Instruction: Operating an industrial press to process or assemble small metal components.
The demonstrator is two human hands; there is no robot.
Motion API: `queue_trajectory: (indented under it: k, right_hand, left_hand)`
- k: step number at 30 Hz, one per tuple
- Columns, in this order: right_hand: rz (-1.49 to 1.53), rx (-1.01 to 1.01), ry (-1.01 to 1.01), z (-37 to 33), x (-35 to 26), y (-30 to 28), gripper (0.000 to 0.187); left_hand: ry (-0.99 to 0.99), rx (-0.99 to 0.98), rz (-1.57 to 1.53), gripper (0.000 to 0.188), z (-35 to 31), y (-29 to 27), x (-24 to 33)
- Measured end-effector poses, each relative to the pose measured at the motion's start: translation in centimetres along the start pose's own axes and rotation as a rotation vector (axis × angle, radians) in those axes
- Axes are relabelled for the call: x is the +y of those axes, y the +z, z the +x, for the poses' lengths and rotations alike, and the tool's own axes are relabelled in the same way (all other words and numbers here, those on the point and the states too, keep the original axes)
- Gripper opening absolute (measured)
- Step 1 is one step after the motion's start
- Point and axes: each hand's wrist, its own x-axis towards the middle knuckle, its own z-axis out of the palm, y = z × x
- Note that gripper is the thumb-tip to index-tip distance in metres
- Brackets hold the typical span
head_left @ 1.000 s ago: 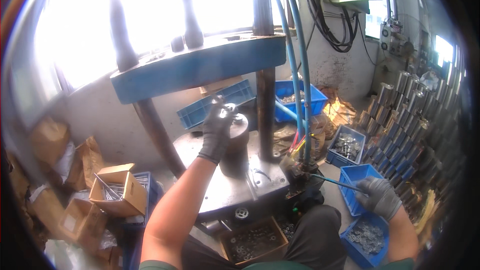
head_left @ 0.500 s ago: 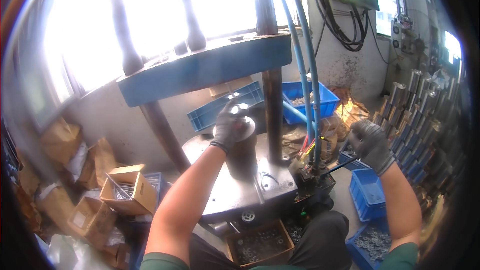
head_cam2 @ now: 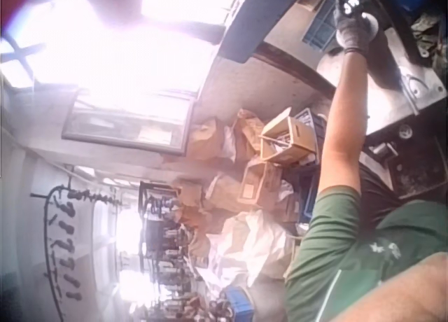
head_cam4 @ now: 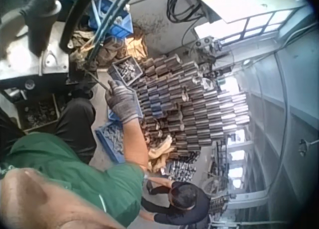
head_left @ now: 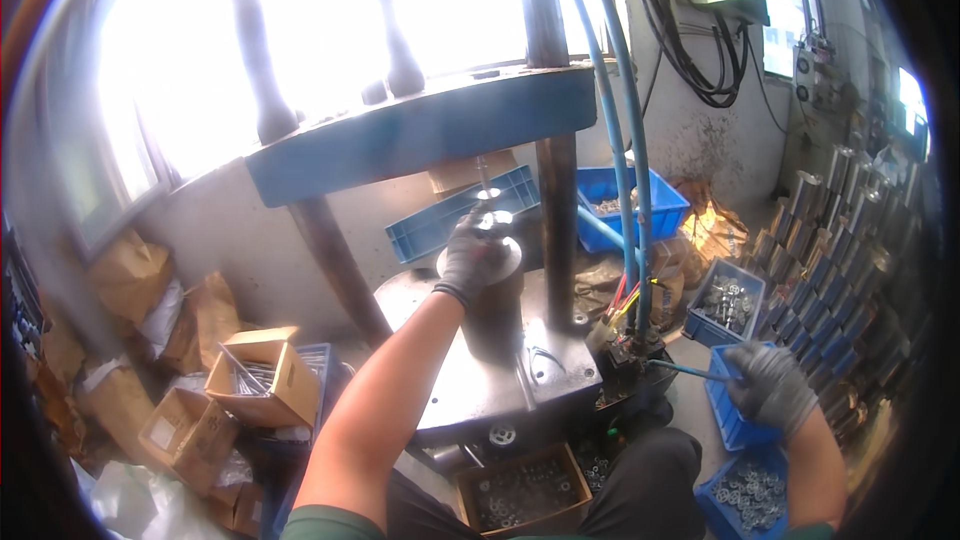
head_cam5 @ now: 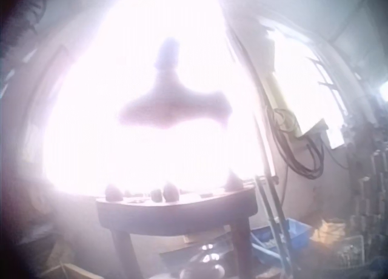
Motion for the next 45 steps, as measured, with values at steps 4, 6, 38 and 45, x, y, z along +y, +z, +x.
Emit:
queue_trajectory:
  k: [4, 6, 38, 45]
  right_hand:
    - [0.053, -0.295, -0.153, -4.7, 0.0, 1.0, 0.029]
    - [-0.006, -0.384, -0.134, -6.2, 0.3, 2.0, 0.031]
    - [-0.047, -0.595, -0.114, -8.7, -0.2, 2.3, 0.030]
    - [0.031, -0.295, -0.065, -8.1, 0.1, 1.9, 0.031]
  left_hand:
    - [-0.008, -0.103, 0.378, 0.042, -0.4, -0.2, -0.7]
    - [0.048, -0.003, 0.164, 0.047, -0.2, -0.1, -0.4]
    - [-0.264, 0.229, -0.313, 0.043, -0.8, -0.3, 7.4]
    - [-0.392, 0.113, -0.267, 0.035, -1.4, -0.7, 9.8]
